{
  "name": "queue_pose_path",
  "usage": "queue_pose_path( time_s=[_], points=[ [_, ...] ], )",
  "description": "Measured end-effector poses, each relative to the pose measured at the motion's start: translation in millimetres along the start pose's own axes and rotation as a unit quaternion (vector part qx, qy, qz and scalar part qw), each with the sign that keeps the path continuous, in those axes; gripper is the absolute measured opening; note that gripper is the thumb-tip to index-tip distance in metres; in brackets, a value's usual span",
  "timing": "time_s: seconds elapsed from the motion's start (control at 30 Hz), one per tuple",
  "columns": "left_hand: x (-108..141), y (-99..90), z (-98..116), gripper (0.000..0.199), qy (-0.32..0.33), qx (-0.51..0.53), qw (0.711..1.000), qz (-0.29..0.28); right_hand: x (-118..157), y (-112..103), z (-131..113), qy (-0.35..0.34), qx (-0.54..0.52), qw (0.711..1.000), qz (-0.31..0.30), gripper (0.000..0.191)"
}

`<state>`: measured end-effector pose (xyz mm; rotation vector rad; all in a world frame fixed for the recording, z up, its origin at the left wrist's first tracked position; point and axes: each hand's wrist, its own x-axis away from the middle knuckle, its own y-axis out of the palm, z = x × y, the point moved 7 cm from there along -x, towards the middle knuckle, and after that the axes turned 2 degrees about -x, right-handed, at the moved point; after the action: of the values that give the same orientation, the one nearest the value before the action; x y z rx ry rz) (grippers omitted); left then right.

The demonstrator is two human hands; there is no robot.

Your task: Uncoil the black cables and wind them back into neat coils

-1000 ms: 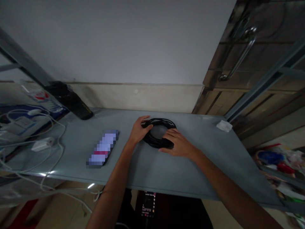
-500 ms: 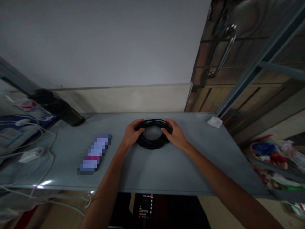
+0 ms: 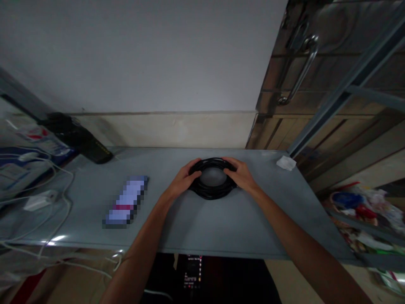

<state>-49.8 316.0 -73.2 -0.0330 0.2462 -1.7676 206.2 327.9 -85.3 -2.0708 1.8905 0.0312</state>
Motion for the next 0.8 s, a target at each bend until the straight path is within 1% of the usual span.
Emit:
queue_pose_path(
  time_s=[0.1, 0.2, 0.3, 0.43, 0.53, 0.67, 0.8],
  points=[
    [1, 1.9, 2, 0.064, -0.008, 0.008, 1.0, -0.004, -1, -1, 0, -0.003, -0.002, 1.0, -0.003, 0.051],
    [1, 3.2, 5, 0.061, -0.011, 0.017, 1.0, 0.005, -1, -2, 2, -0.009, 0.005, 1.0, 0.0, 0.049],
    [-1, 0.0, 6, 0.055, -0.008, 0.029, 0.999, 0.044, -3, -11, 2, -0.015, -0.005, 0.999, 0.049, 0.044],
    [-2, -19.0, 4, 0.052, 0.009, 0.089, 0.985, 0.145, -4, -35, -4, -0.036, -0.037, 0.987, 0.15, 0.05],
    [-1, -34.8, 4, 0.051, 0.015, 0.149, 0.969, 0.197, -4, -51, -12, -0.056, -0.052, 0.977, 0.199, 0.051],
    [1, -50.5, 5, 0.047, 0.018, 0.187, 0.951, 0.244, -3, -62, -19, -0.067, -0.048, 0.968, 0.238, 0.049],
    [2, -57.7, 2, 0.04, 0.016, 0.203, 0.941, 0.271, -1, -64, -21, -0.069, -0.037, 0.966, 0.246, 0.049]
  ],
)
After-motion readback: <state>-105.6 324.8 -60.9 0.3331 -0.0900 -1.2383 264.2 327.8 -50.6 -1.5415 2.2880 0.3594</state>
